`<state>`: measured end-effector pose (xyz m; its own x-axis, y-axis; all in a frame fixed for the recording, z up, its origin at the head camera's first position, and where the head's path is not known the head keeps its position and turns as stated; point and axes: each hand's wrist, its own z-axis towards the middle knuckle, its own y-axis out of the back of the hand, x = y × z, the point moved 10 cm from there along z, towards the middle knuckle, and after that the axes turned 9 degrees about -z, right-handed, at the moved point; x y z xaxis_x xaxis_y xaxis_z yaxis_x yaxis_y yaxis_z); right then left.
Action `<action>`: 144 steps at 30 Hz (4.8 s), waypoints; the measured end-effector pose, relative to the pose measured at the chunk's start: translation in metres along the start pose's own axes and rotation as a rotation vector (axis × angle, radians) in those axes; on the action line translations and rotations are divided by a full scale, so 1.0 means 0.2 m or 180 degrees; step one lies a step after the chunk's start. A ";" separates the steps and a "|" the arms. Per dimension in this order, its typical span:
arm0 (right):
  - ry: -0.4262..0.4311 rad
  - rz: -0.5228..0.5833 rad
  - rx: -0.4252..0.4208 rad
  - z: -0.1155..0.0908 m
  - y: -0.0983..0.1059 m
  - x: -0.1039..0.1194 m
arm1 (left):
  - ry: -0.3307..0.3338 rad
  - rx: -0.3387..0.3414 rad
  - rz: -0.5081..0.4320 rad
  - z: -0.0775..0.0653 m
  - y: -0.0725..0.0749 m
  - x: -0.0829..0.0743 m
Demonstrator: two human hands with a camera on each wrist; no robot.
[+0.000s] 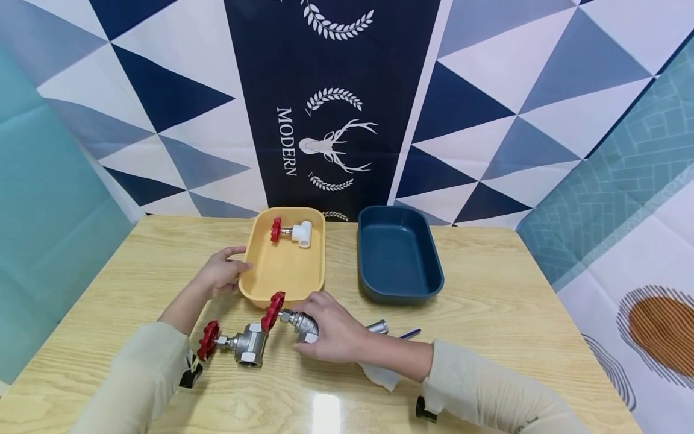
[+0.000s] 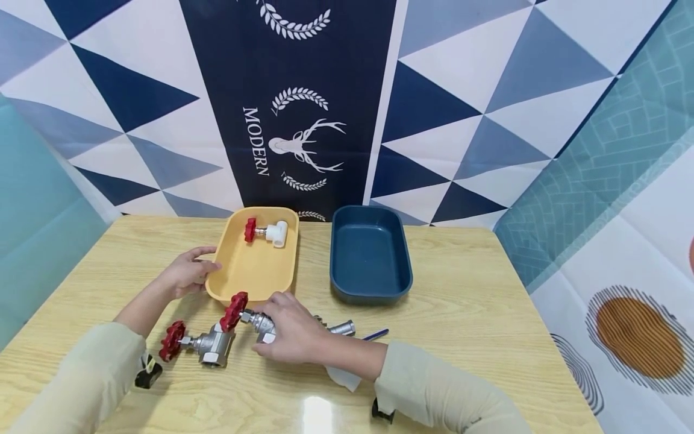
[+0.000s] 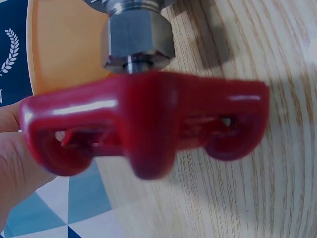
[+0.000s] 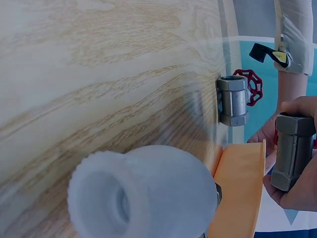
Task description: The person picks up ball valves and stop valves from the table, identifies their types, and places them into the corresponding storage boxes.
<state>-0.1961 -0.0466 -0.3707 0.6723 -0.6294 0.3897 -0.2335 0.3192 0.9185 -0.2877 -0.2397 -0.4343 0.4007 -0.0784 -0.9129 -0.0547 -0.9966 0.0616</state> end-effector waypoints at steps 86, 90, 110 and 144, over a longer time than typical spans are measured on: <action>-0.0072 0.0023 -0.0170 0.27 0.07 -0.06 | 0.0040 -0.0026 -0.0088 -0.01 0.01 0.01; -0.0065 0.0009 -0.0182 0.28 0.08 -0.06 | 0.0050 -0.0037 -0.0106 0.00 0.01 0.01; -0.0071 -0.0035 -0.0241 0.35 0.07 -0.08 | -0.0017 0.0007 -0.0116 -0.01 0.01 0.00; -0.0087 -0.0012 -0.0281 0.44 0.06 -0.13 | 0.0003 0.0014 -0.0305 0.00 0.01 0.01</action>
<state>-0.2779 -0.0899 -0.3644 0.6534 -0.6494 0.3891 -0.1673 0.3774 0.9108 -0.2874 -0.2413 -0.4371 0.4050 0.0172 -0.9141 -0.0200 -0.9994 -0.0276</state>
